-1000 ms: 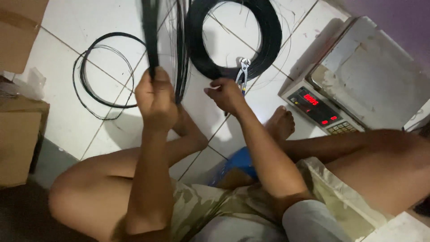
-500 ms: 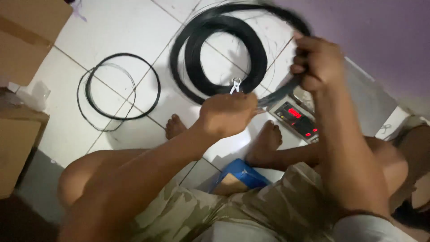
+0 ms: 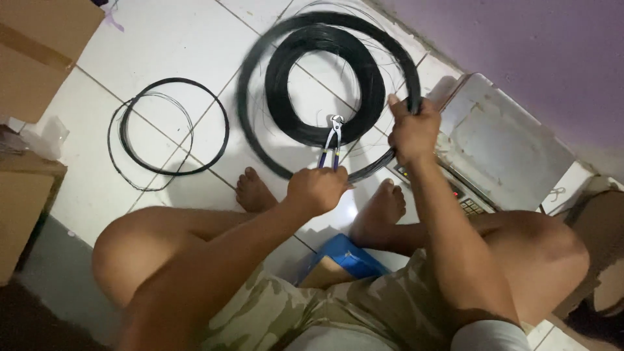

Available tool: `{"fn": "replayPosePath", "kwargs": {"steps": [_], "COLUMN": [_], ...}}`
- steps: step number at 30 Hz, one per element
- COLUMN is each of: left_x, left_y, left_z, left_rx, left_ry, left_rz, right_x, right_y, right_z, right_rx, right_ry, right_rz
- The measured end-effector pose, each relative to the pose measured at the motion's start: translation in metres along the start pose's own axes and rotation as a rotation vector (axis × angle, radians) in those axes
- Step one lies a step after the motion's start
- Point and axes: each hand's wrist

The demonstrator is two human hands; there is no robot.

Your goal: The person uncoils black wire from a large spool, forms smaller coils, weighs them on a digital scale, and cuts them to length using pliers.

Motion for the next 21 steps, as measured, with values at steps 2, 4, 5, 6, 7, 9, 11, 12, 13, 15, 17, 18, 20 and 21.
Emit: {"fn": "replayPosePath", "kwargs": {"steps": [2,4,5,6,7,9,11,12,13,15,17,18,20,21], "left_x": [-0.007,-0.008,-0.010,-0.023,-0.024,-0.021,-0.017,-0.016,-0.013,-0.008,-0.006,-0.007,-0.003,-0.004], "left_y": [-0.006,-0.016,-0.023,-0.032,-0.038,-0.045,-0.040,-0.039,-0.037,-0.033,-0.036,-0.041,-0.050,-0.056], "left_z": [-0.010,-0.017,-0.018,-0.018,-0.016,-0.015,-0.007,-0.003,-0.009,-0.022,-0.033,-0.037,-0.055,-0.064], "left_rx": [0.007,0.005,-0.064,-0.132,-0.134,-0.107,-0.031,0.041,0.043,0.060,0.169,0.256,0.308,0.358], "left_ry": [0.124,0.249,0.350,0.463,0.472,0.461,0.419,0.383,0.381,0.317,0.030,-0.239,-0.237,-0.235], "left_rz": [0.009,0.037,0.022,-0.026,-0.039,-0.083,-0.079,-0.081,-0.080,-0.069,-0.010,0.050,0.054,0.051], "right_x": [-0.012,-0.007,0.000,0.002,-0.002,-0.008,-0.006,-0.006,0.000,0.010,0.011,0.009,0.019,0.022], "right_y": [0.007,-0.001,-0.015,-0.033,-0.026,-0.011,-0.004,-0.001,-0.006,-0.016,-0.010,-0.009,-0.013,-0.016], "right_z": [-0.002,-0.010,-0.015,-0.018,-0.022,-0.028,-0.029,-0.031,-0.031,-0.028,-0.029,-0.033,-0.039,-0.043], "right_rx": [0.022,0.040,-0.016,-0.080,-0.085,-0.073,-0.079,-0.091,-0.089,-0.034,-0.039,-0.063,-0.108,-0.154], "right_ry": [0.007,-0.007,0.005,0.047,0.058,0.077,0.079,0.083,0.084,0.011,-0.018,-0.058,-0.079,-0.094], "right_rz": [0.107,0.212,0.224,0.252,0.261,0.118,0.060,0.007,0.005,0.002,-0.026,-0.036,-0.053,-0.069]}}
Point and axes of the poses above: each hand's wrist, its own x-axis away from the middle knuckle, its own z-axis out of the back of the hand, y = z × x, and after that the axes turned 7 degrees about z, right-handed
